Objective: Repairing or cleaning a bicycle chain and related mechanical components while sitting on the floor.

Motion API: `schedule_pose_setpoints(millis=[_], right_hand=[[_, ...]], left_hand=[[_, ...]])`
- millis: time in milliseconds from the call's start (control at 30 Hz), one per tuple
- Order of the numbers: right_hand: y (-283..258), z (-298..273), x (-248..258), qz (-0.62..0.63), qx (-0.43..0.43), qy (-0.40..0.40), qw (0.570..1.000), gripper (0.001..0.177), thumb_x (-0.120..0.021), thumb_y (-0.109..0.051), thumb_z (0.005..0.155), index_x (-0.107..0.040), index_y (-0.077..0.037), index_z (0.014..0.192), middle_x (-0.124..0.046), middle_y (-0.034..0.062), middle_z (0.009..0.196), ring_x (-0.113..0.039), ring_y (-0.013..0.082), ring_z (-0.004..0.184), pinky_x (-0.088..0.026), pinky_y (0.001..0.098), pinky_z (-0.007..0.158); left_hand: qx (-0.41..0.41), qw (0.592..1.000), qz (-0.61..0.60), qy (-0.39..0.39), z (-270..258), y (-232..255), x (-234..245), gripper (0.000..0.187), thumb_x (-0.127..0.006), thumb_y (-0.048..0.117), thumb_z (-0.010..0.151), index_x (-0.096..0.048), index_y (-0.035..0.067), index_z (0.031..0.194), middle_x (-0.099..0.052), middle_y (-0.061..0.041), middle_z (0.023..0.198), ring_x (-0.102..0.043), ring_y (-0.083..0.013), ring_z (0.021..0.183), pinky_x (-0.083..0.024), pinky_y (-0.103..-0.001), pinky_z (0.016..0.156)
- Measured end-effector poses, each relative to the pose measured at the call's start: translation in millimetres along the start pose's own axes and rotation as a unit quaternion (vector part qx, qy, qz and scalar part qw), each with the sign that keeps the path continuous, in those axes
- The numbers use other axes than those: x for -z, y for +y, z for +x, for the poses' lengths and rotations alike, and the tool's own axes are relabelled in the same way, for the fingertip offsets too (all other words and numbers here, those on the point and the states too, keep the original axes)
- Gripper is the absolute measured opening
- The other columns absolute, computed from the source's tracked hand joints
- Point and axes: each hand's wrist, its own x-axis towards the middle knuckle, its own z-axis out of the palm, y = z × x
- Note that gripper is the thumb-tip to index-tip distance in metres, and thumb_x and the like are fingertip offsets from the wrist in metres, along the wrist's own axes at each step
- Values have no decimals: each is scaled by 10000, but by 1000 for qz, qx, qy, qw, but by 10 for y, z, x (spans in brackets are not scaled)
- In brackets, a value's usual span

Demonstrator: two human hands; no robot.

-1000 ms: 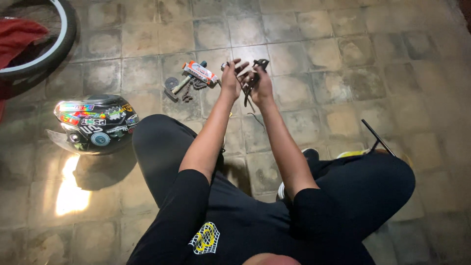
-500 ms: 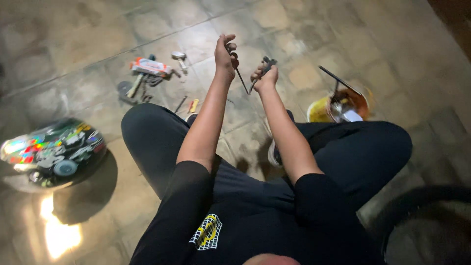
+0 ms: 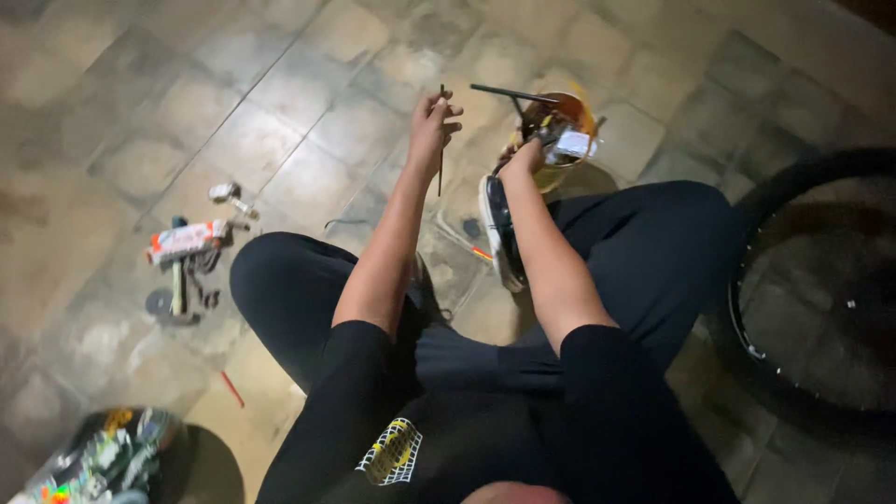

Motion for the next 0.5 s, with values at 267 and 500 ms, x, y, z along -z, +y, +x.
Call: schedule_pose_setpoints(millis=[267,500], right_hand=[[-554,588,205,54,14,-182,982,254,-595,-383,952,-649,-135,970,-636,62,818,-601,230,719,-530,402,688],[-195,227,338,-309,590,186,723,417,-686,-318,865,-639,-68,1196,-615,157,1130,-599,312,1010,-490,413,849]], left_hand=[[77,996,41,-19,234,-477,-462,357,-485,302,1001,-640,187,1300,-724,-19,988,-555,-104,649,-369,-241,508],[33,997,-1,-67,263,-746,-438,265,-573,130,1005,-636,56,1251,-758,-115,1154,-700,-175,937,-487,-270,726]])
